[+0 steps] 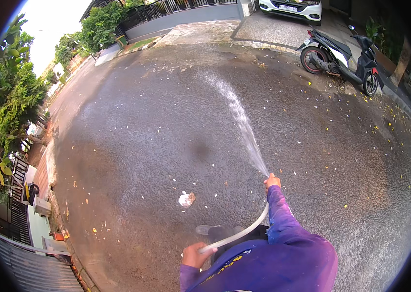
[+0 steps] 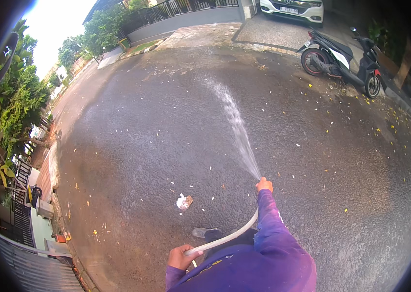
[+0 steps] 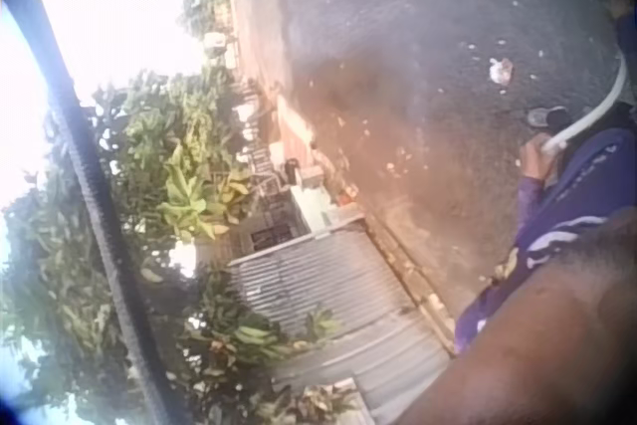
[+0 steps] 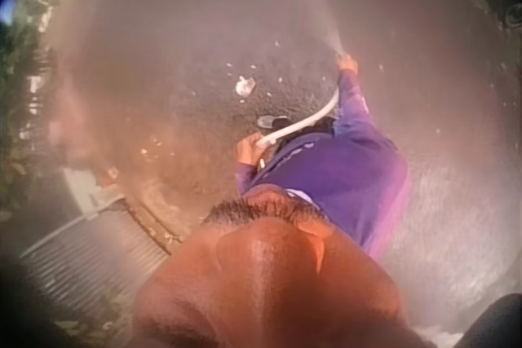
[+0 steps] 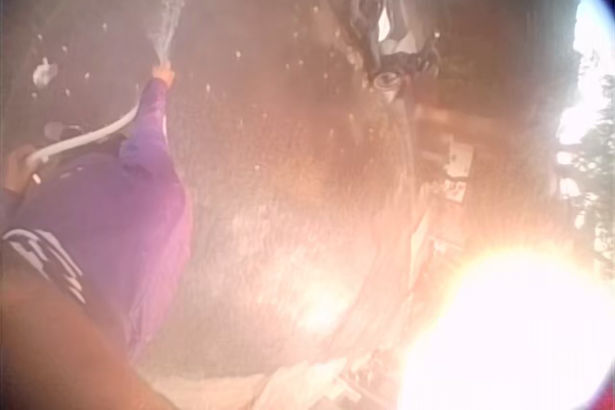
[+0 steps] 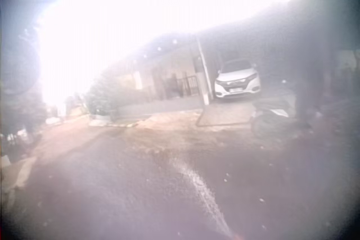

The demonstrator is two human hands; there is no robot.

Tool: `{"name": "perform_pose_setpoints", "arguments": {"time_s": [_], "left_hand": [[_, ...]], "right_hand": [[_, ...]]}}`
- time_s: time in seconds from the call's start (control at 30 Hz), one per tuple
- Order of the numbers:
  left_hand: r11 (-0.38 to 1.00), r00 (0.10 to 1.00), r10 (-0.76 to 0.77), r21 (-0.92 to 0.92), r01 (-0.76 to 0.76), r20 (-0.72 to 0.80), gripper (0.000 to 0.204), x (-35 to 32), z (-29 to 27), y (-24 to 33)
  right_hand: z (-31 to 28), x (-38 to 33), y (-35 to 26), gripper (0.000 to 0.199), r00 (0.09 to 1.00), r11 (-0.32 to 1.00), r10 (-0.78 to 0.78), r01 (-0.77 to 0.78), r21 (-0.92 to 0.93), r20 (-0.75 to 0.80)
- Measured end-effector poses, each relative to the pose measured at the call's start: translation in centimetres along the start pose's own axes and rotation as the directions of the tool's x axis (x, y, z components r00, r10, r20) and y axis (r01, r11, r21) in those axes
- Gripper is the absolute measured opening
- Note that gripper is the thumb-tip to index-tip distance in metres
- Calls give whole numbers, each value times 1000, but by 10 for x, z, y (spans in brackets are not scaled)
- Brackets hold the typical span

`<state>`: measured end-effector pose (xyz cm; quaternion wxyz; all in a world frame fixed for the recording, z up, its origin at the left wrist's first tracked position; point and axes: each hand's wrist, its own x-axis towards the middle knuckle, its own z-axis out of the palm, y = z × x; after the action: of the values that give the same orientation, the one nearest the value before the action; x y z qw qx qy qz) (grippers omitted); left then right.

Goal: The person uses a hose to spray water on a paved driveway, moving the stream back and forth to wet the surface and displace debris. The person walks along the driveway while maintaining a steady spray.

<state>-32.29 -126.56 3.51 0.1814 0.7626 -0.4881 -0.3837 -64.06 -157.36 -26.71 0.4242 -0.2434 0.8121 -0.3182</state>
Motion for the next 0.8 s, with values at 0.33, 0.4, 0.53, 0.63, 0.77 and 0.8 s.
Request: {"name": "perform_pose_setpoints", "arguments": {"time_s": [0.33, 0.4, 0.53, 0.63, 0.77, 0.8], "left_hand": [[1000, 998, -5, -13, 6, 57, 43, -15, 8, -4], [1000, 999, -2, -19, 3, 44, 43, -18, 10, -8], [999, 1000, -1, -34, 1, -3, 41, -23, 12, -15], [994, 999, -37, -101, 34, -24, 42, -27, 10, -19], [983, 996, -65, -176, 54, -59, 42, -27, 2, -26], [982, 996, -23, -189, 7, -86, 42, -24, 1, -26]], "right_hand": [[-9, -13, 7, 53, 1000, 997, -27, 27, -73, 11], [0, -13, -2, 53, 992, 990, -76, 88, -114, 106], [19, -22, -29, 49, 943, 926, -251, 300, -230, 218], [39, -37, -59, 48, 930, 912, -238, 313, -263, 280], [66, -59, -88, 47, 882, 823, -308, 435, -365, 356], [71, -56, -90, 47, 822, 728, -403, 554, -404, 401]]}}
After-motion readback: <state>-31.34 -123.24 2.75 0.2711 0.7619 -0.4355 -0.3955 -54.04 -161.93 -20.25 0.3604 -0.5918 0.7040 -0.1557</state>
